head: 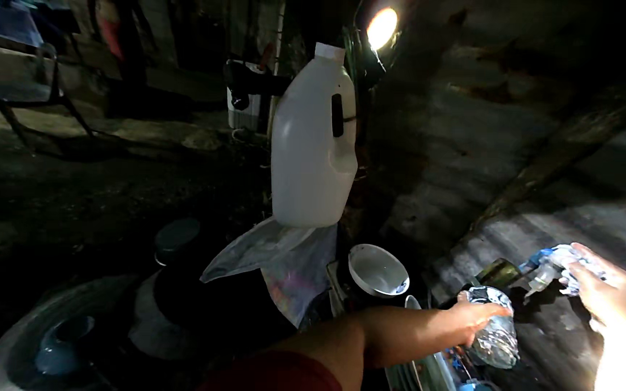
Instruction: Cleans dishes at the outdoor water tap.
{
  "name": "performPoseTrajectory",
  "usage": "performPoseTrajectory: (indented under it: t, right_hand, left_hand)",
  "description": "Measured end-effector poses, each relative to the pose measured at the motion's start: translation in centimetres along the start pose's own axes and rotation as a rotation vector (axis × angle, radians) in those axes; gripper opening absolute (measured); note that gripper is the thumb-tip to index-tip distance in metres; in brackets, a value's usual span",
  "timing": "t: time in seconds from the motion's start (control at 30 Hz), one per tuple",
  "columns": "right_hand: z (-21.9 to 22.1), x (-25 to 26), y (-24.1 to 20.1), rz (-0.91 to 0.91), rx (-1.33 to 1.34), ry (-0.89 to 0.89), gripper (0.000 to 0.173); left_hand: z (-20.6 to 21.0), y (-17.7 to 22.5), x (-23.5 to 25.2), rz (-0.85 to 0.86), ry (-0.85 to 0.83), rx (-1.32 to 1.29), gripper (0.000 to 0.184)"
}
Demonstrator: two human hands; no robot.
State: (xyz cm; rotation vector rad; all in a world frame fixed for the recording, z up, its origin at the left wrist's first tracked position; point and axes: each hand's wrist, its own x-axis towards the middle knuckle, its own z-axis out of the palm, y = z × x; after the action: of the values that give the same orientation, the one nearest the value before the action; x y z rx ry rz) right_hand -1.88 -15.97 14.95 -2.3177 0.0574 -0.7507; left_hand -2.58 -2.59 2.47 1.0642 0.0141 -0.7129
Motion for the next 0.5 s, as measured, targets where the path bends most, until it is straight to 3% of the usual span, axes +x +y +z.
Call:
performPoseTrajectory:
  t: [0.23,0.3,0.37,0.43,0.5]
  right_hand:
    - [0.5,-1.4,0.7,0.017,0.271,0.078,0.046]
    - [1.2,-3.2,1.0,0.198,0.383,0.213,0.045]
    - [2.4,-6.0,2.0,0.275,0.361,0.192,0.041]
    - [5.2,-9.4,3.3,0.099,0.254,0.107,0.036]
    - [8.3,-12.1,3.9,-0.188,0.105,0.042,0.035]
  left_hand:
    - [0.1,-0.6,0.4,0.040,0.046,-0.033,0.106]
    - [-0.2,-0.6,0.5,0.076,0.060,-0.062,0.104]
    - [-0.8,-0.7,0.9,0.136,0.072,-0.040,0.098]
    - [-1.2,-1.2,1.1,0.193,0.069,0.049,0.089]
    - [-1.4,-2.2,1.5,0.283,0.018,0.171,0.070]
